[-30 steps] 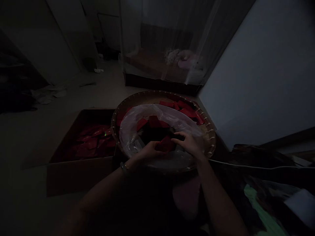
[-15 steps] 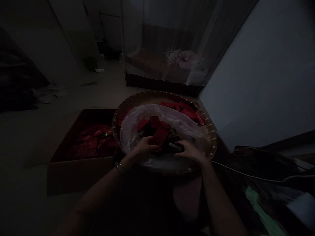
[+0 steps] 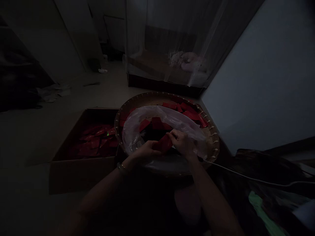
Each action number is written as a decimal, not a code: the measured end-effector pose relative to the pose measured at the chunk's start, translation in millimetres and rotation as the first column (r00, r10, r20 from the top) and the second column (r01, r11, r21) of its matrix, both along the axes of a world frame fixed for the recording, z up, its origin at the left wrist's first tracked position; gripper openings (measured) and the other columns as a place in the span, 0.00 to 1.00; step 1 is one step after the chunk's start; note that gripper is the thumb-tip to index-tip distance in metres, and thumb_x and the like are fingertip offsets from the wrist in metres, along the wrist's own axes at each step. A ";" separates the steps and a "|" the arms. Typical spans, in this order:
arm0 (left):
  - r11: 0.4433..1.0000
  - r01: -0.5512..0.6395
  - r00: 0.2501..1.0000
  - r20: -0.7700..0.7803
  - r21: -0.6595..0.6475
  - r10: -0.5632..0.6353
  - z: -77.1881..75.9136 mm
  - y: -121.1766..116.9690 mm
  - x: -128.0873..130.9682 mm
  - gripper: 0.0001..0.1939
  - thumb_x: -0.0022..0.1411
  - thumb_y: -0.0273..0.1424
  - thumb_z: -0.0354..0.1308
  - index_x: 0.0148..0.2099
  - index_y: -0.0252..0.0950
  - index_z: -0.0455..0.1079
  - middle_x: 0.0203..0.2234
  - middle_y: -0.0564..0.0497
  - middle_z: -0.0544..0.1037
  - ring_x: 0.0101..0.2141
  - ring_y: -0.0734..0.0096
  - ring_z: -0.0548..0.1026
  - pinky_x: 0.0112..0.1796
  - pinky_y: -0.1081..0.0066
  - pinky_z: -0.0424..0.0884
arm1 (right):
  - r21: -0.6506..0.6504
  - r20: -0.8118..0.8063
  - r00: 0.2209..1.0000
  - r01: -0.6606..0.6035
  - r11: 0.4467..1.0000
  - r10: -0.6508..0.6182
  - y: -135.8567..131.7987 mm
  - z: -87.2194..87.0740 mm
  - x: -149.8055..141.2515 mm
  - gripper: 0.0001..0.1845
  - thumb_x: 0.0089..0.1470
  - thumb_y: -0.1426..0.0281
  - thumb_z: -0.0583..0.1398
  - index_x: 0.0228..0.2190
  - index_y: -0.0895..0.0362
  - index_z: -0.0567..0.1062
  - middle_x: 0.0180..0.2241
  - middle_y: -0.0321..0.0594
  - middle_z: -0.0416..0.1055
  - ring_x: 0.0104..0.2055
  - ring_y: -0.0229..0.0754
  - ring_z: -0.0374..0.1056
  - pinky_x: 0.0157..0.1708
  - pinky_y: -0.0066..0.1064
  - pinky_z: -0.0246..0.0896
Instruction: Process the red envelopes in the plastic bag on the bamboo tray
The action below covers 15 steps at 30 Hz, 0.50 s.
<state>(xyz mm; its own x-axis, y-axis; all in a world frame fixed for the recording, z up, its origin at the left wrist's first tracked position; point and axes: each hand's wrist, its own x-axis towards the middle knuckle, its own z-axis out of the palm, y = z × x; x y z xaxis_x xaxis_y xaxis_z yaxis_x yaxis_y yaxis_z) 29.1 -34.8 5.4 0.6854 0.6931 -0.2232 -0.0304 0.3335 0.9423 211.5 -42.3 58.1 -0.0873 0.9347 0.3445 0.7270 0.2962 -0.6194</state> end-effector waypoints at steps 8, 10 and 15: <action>0.751 -0.632 0.654 0.388 -0.192 0.650 10.9 13.1 -11.1 0.25 0.49 0.37 0.65 0.49 0.38 0.67 0.46 0.47 0.75 0.31 0.73 0.77 0.32 0.75 0.71 | -0.400 -0.362 0.932 -0.157 0.903 0.001 29.5 -32.1 12.7 0.27 0.60 0.55 0.42 0.42 0.57 0.71 0.30 0.42 0.73 0.30 0.40 0.70 0.27 0.28 0.63; 0.728 -0.643 0.605 0.425 -0.239 0.673 13.4 15.9 -16.5 0.27 0.51 0.39 0.63 0.53 0.43 0.63 0.51 0.48 0.72 0.32 0.73 0.77 0.32 0.75 0.72 | -0.425 -0.072 0.996 -0.078 0.902 0.052 43.4 -44.4 9.1 0.21 0.60 0.61 0.46 0.38 0.58 0.74 0.33 0.44 0.75 0.34 0.41 0.70 0.34 0.30 0.63; 0.769 -0.603 0.691 0.343 -0.213 0.637 8.1 17.8 -15.5 0.30 0.49 0.39 0.65 0.53 0.39 0.62 0.44 0.44 0.76 0.25 0.74 0.77 0.25 0.77 0.70 | -0.360 0.206 0.978 0.080 0.930 -0.004 81.1 -63.1 7.4 0.18 0.60 0.68 0.47 0.46 0.58 0.71 0.47 0.48 0.72 0.49 0.44 0.66 0.50 0.33 0.55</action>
<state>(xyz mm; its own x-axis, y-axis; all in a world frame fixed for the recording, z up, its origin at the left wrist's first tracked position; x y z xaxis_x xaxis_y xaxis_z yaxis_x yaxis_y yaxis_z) 13.6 -17.0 13.6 0.1449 0.9825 -0.1172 -0.5981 0.1813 0.7807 218.9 38.8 -5.0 -0.0761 0.9963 -0.0406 0.8529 0.0440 -0.5202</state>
